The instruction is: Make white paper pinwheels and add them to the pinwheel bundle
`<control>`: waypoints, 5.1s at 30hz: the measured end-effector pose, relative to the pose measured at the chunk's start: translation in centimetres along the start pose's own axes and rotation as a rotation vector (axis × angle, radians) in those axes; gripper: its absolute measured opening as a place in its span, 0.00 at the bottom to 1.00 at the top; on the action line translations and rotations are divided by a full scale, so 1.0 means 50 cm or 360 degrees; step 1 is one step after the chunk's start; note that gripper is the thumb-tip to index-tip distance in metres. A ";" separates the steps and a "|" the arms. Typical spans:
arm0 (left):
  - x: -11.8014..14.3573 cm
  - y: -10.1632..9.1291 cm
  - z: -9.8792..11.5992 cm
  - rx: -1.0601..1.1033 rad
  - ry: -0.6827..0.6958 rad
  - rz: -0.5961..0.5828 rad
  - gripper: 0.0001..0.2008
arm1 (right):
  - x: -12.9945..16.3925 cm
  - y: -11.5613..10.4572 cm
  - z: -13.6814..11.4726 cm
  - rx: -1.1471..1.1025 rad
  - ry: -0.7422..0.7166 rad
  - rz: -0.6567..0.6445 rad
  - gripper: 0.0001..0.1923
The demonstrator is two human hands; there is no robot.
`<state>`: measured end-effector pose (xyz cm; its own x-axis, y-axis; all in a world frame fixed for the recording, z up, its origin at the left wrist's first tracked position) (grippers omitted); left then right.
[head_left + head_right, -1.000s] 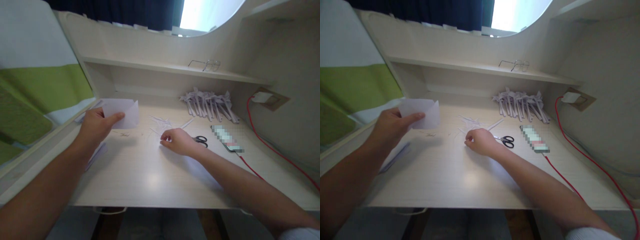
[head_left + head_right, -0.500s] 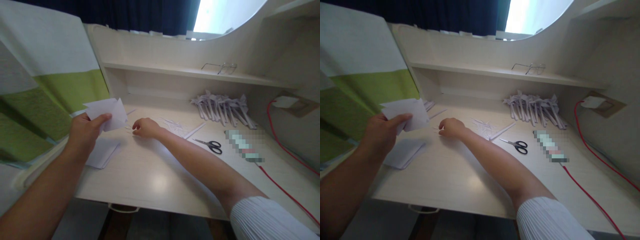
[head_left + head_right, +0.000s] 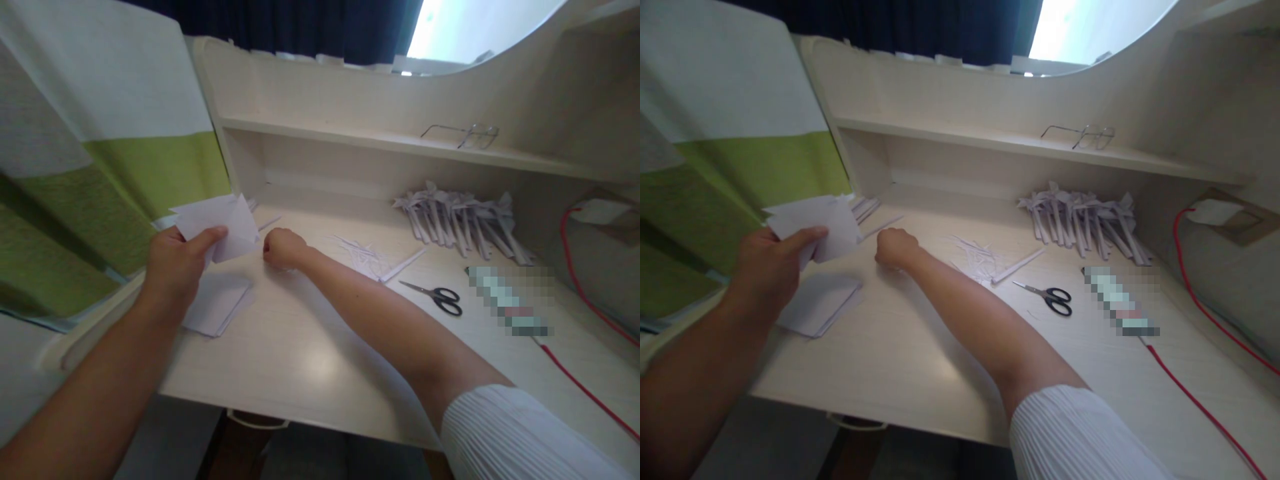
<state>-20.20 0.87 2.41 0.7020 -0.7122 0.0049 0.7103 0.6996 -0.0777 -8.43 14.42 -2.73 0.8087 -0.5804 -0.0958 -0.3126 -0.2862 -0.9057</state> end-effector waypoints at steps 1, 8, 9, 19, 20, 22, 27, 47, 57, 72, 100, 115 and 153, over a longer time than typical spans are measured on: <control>0.003 -0.002 0.002 -0.0014 -0.0005 0.0020 0.18 | 0.007 -0.009 0.001 -0.0038 -0.0014 0.0026 0.08; 0.045 0.045 -0.007 -0.0207 -0.0083 -0.0328 0.18 | 0.167 -0.112 0.049 -0.0477 -0.0042 0.0338 0.07; 0.055 0.063 -0.011 -0.0236 -0.0094 -0.0426 0.18 | 0.205 -0.125 0.057 -0.0525 -0.0022 0.0392 0.07; 0.210 0.251 -0.002 -0.0560 0.0085 -0.1128 0.10 | 0.539 -0.210 0.041 -0.0329 0.0041 0.1240 0.08; 0.223 0.264 -0.001 -0.0551 0.0091 -0.1194 0.10 | 0.550 -0.211 0.042 -0.0316 0.0052 0.1248 0.07; 0.243 0.287 -0.003 -0.0532 0.0078 -0.1316 0.11 | 0.566 -0.212 0.051 -0.0351 0.0087 0.1259 0.07; 0.263 0.321 -0.011 -0.0540 0.0078 -0.1458 0.13 | 0.591 -0.212 0.084 -0.0567 0.0185 0.1247 0.05; 0.265 0.352 -0.074 -0.0507 0.0016 -0.1473 0.10 | 0.608 -0.189 0.097 -0.0472 -0.0056 0.1315 0.04; 0.265 0.331 -0.040 -0.0598 0.0836 -0.1252 0.10 | 0.592 -0.144 0.118 -0.1023 0.0286 0.0966 0.06; 0.273 0.343 -0.055 -0.0436 0.0233 -0.1608 0.08 | 0.604 -0.140 0.085 -0.0454 0.0010 0.1184 0.03; 0.279 0.344 -0.054 -0.0359 0.0246 -0.1642 0.07 | 0.606 -0.144 0.071 -0.0328 -0.0095 0.1193 0.04; 0.284 0.342 -0.053 -0.0355 0.0274 -0.1608 0.08 | 0.605 -0.143 0.086 -0.0656 0.0145 0.1114 0.02; 0.302 0.344 -0.036 -0.0487 0.0776 -0.1699 0.05 | 0.602 -0.132 0.073 -0.0468 0.0103 0.1094 0.06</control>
<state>2.51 2.02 -0.63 -0.3692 -0.9154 -0.1604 0.8317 -0.2485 -0.4965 19.77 1.61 -1.15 0.3549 -0.7430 -0.5674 -0.8644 -0.0296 -0.5019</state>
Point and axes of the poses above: each hand's wrist, its own x-axis away from the middle knuckle, its own y-axis out of the palm, z = x × y, the point moved 4 cm from there along -x, towards the middle knuckle, and after that the axes turned 11 degrees about -y, right-handed, at the moved point
